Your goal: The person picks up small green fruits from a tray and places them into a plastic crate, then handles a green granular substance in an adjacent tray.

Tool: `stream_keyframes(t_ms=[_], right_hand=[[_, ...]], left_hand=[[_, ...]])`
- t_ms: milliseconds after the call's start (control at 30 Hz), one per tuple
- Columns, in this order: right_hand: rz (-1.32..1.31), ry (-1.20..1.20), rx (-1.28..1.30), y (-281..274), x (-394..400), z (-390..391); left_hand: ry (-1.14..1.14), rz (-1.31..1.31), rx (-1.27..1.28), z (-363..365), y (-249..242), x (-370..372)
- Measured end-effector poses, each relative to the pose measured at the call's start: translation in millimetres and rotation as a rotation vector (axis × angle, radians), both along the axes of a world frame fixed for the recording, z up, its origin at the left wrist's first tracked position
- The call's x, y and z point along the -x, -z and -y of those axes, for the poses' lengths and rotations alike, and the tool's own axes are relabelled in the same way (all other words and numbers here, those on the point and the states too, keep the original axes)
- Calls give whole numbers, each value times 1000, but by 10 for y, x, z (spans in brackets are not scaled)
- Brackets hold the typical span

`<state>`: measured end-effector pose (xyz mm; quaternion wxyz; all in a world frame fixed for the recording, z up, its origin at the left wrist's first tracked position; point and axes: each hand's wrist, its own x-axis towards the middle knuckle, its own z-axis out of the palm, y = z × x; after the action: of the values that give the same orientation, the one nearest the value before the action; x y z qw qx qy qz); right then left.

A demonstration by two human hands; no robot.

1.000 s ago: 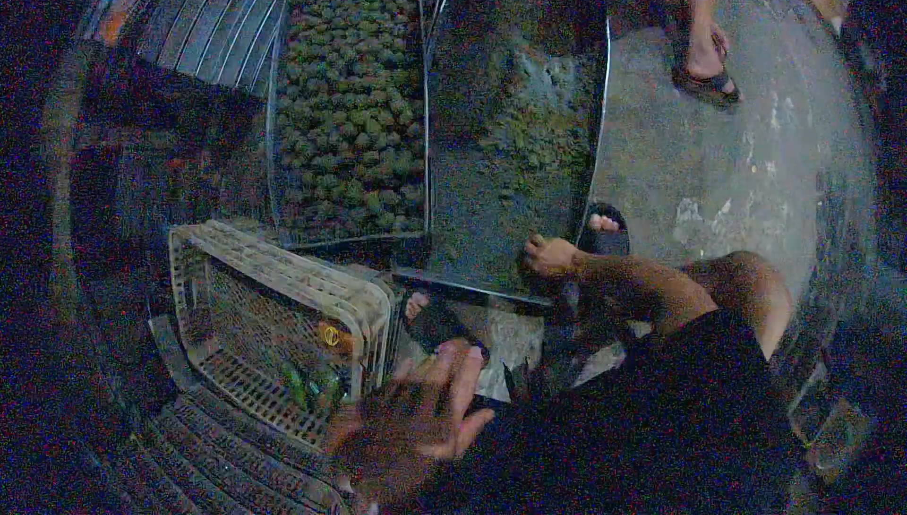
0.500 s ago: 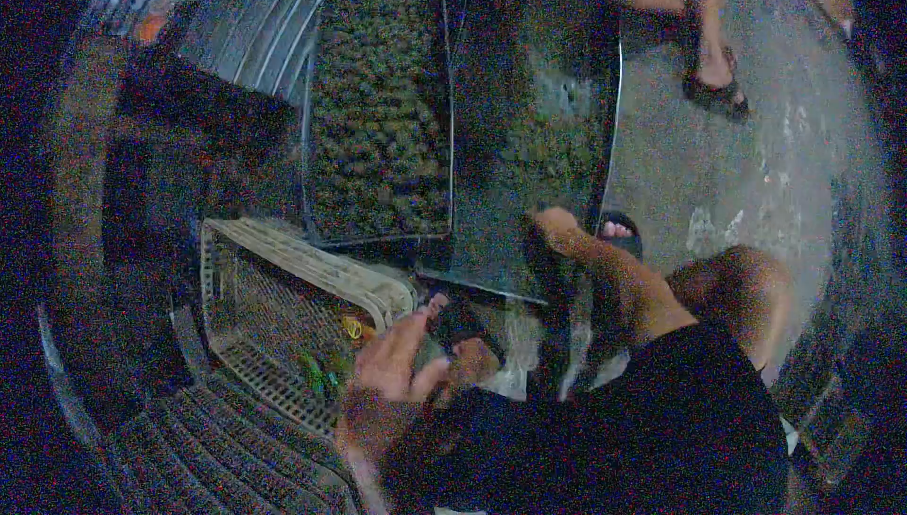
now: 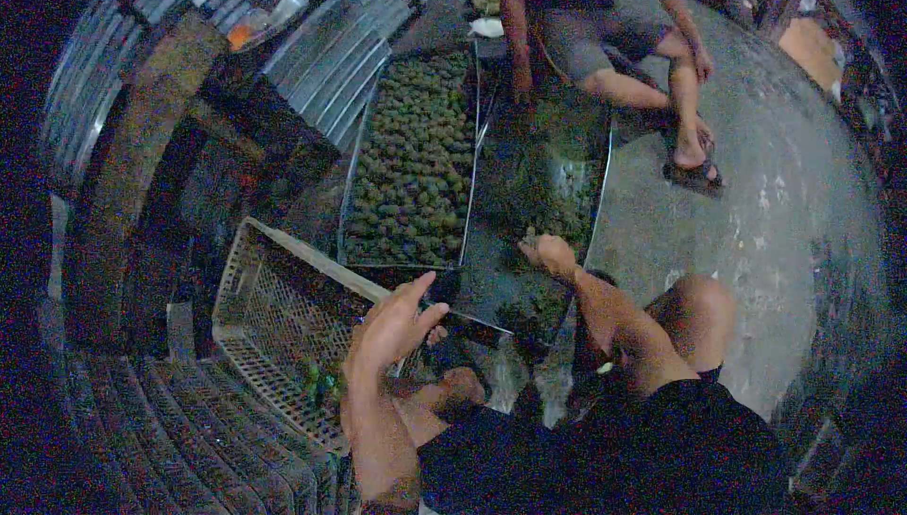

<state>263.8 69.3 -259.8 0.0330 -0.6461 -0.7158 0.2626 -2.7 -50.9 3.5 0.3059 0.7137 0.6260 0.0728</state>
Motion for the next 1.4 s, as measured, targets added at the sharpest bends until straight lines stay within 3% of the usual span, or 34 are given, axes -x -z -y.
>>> stream_keyframes(t_ms=[33,67,167,300,467,533,567,633,767,833,967,1133,1167,1233,1267,1333,1400], right_hand=[[-33,-47,99,-486,46,-47],[-28,-48,81,-593,20,-110],[107,-454,-12,-667,-191,-348],[290,-479,-29,-1635,-127,-300],[208,-532,-231,-1885,-253,-417],[361,-592,-253,-2069,-229,-360],[353,-606,-252,-2074,-220,-306],[148,-373,-412,-1969,-323,-197],[117,-509,-265,-1620,-451,-303],[185,-349,-191,-1855,-393,-317],[90,-331,-296,-1812,-360,-369],[164,-187,-296,-2096,-212,-255],[164,-190,-296,-1989,-262,-281],[-2,-494,-307,-1784,-358,-355],[-5,-500,-305,-1739,-351,-360],[172,-246,-208,-1827,-271,-294],[126,-338,-269,-1669,-339,-391]], left_hand=[[-3,3,-20,7,-38,5],[-45,16,-7,10,-80,10],[-57,37,-63,16,-53,68],[-49,61,-85,-59,46,160],[-121,64,-57,-149,-2,236],[-133,79,-52,-141,-4,256],[-134,81,-30,-129,-28,251],[-100,67,-26,-119,25,312],[-123,26,33,-106,30,330],[-102,7,-9,-153,140,359],[-80,-15,-43,-207,145,270],[-37,-38,-38,-282,136,173],[-40,-37,-38,-285,135,160],[-42,-39,-44,-287,126,149],[-49,-41,-41,-272,127,148],[-49,-35,-59,-244,126,157],[-49,-35,-55,-232,133,175]])
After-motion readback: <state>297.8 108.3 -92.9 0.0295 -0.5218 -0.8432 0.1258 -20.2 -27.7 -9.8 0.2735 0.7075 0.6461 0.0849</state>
